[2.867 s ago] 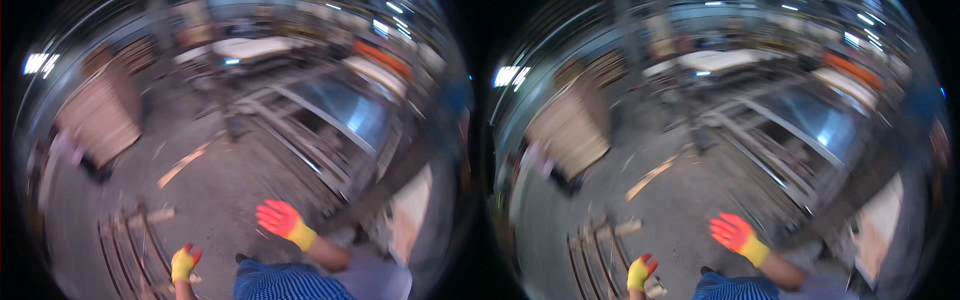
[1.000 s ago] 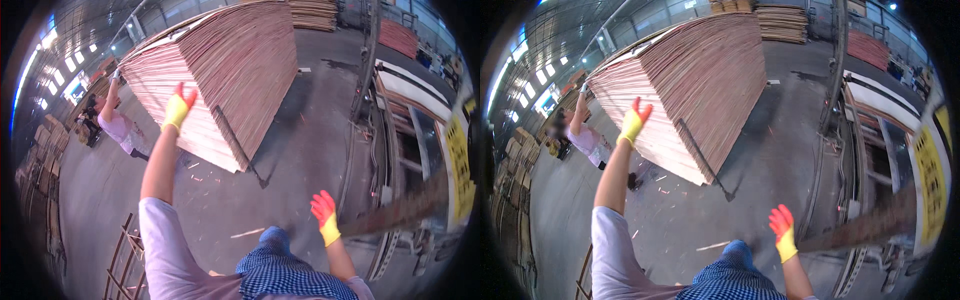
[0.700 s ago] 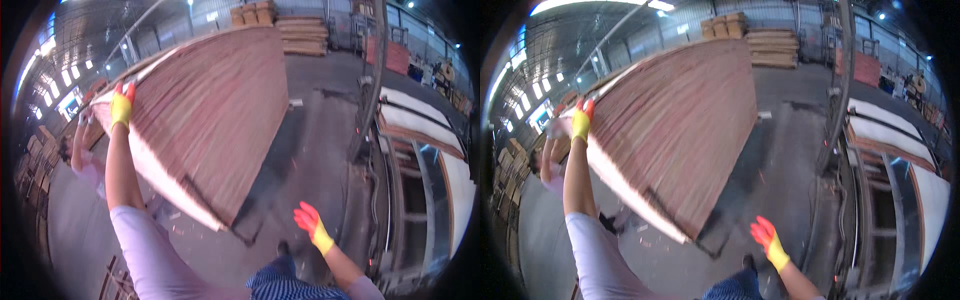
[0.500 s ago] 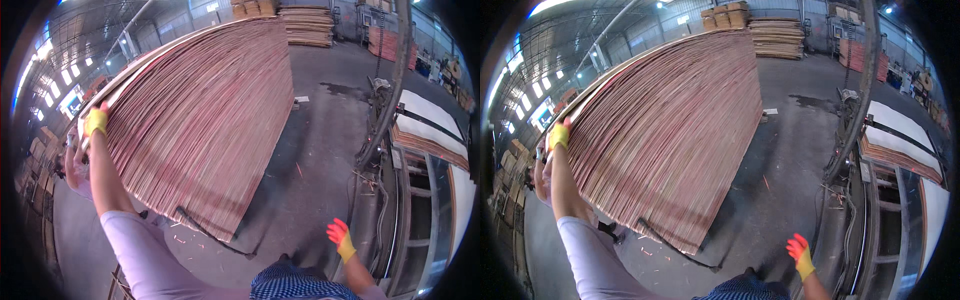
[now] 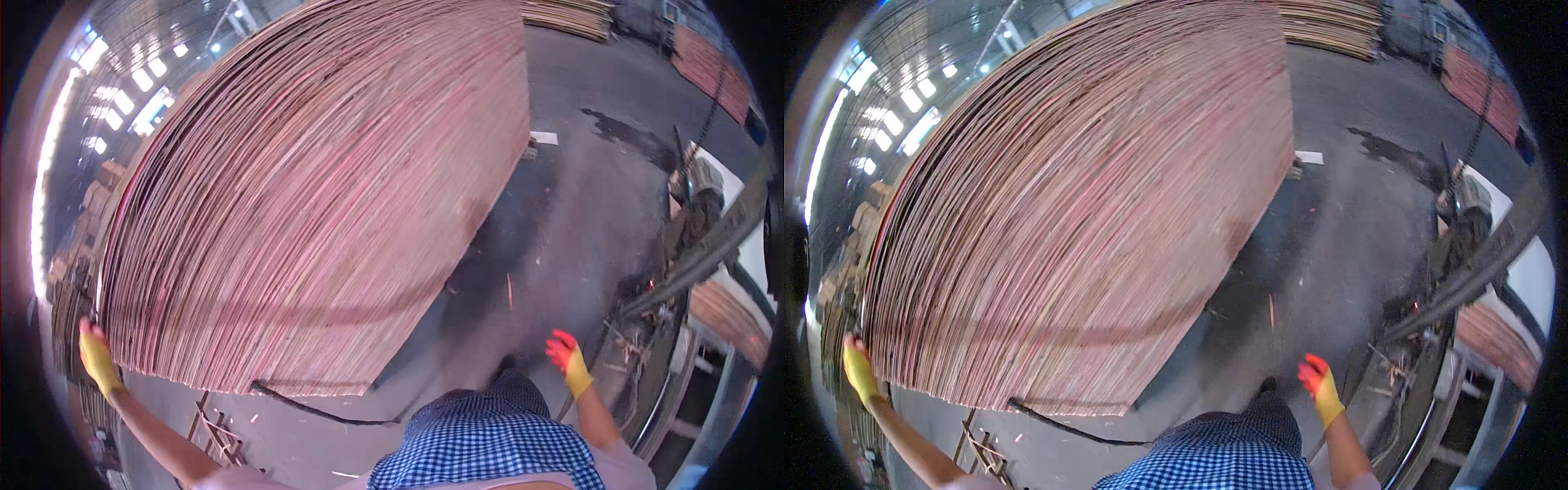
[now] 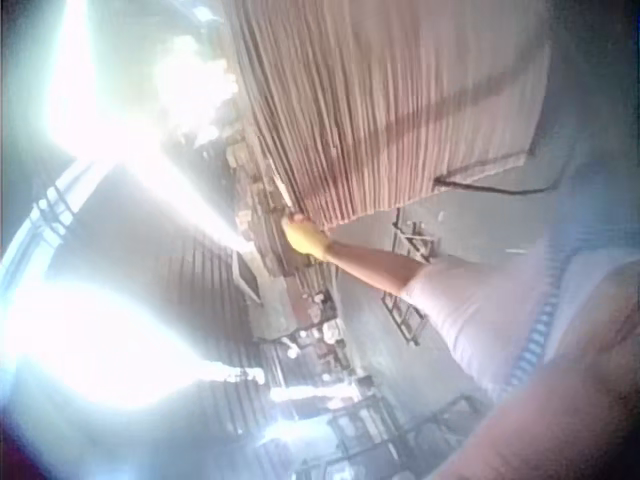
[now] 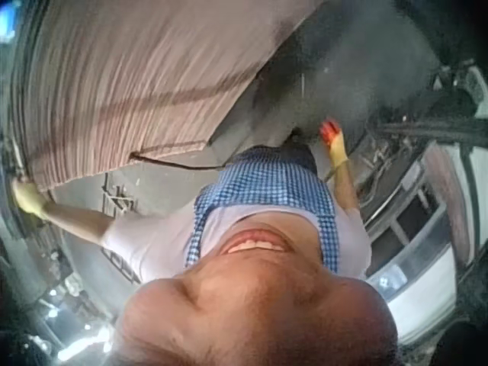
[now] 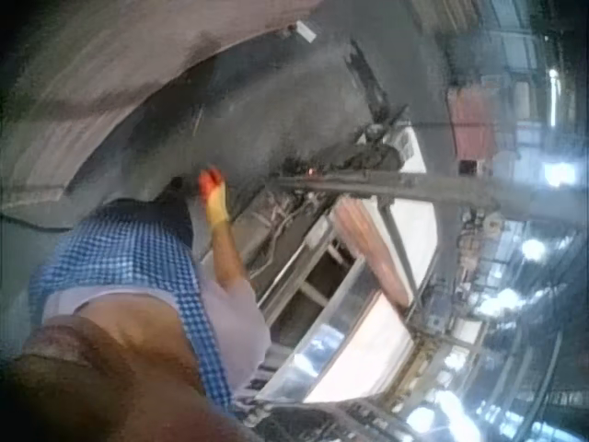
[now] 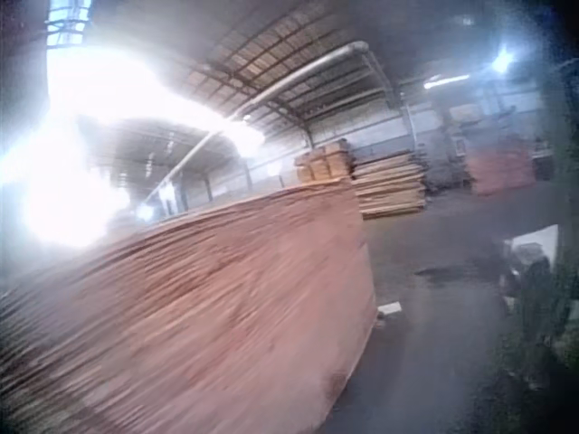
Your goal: Trimming the edges and separating layers of a large stack of plywood sheets using scissors.
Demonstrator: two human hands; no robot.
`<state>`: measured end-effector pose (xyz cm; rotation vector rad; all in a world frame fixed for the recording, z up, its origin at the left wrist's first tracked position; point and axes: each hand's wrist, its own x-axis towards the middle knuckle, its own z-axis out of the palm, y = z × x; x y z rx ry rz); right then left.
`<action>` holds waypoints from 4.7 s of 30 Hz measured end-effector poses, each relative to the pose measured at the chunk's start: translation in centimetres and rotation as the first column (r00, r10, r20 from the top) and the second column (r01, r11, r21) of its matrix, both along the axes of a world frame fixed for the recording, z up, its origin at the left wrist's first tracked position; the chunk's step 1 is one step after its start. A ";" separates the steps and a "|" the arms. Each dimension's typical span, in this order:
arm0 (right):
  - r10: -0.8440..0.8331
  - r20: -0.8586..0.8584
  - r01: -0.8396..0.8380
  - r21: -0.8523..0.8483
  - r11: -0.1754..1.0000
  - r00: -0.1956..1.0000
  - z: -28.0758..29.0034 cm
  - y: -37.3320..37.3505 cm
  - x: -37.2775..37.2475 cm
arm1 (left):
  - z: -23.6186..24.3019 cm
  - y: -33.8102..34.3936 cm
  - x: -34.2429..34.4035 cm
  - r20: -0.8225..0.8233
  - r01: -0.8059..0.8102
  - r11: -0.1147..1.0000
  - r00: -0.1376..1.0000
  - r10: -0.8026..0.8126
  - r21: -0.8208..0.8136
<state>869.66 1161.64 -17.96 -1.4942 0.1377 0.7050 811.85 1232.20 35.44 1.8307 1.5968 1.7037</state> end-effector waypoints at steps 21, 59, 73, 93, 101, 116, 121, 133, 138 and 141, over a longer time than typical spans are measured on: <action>0.896 0.286 -0.532 0.844 -0.068 0.340 25.8 37.9 27.0 | -24.8 -30.4 69.7 0.660 0.838 0.520 0.485 -0.573 -0.164; 0.856 0.511 -0.900 0.404 -0.162 0.076 22.4 48.6 59.4 | -27.5 -34.8 81.5 0.673 0.763 0.488 0.626 -0.395 -0.424; 0.829 -0.462 -0.224 0.812 0.539 0.316 7.8 27.8 54.9 | -38.1 -37.9 79.3 0.553 0.355 0.759 0.833 0.008 -0.546; 0.578 -0.201 -0.438 0.475 0.763 0.791 9.1 22.1 61.4 | -24.4 -19.7 90.4 -0.839 0.280 0.956 0.539 -0.077 0.092; 0.357 0.885 -0.463 -0.193 0.865 0.298 27.8 32.3 74.5 | -8.1 -11.9 96.9 -0.857 0.331 0.833 0.429 0.286 0.444; 0.538 0.706 0.221 -0.496 0.840 -0.460 56.5 43.7 75.0 | -1.4 -5.7 107.5 -0.670 0.199 0.692 0.531 0.519 0.694; 0.659 0.633 0.267 -0.607 0.748 -0.406 59.2 45.6 73.3 | 1.3 -5.9 109.4 -0.693 0.099 0.787 0.551 0.466 0.608; 0.737 0.513 0.423 -0.605 0.674 -0.440 61.6 47.3 67.9 | 2.5 -6.6 110.3 -0.752 0.023 0.867 0.509 0.418 0.497; 0.870 0.380 0.553 -0.671 0.494 -0.316 61.6 50.2 64.6 | 2.0 -6.4 110.4 -0.717 0.038 0.835 0.533 0.448 0.549; 0.757 0.544 0.453 -0.607 0.653 -0.362 59.3 52.3 66.5 | 1.9 -6.4 110.1 -0.708 0.036 0.827 0.539 0.457 0.562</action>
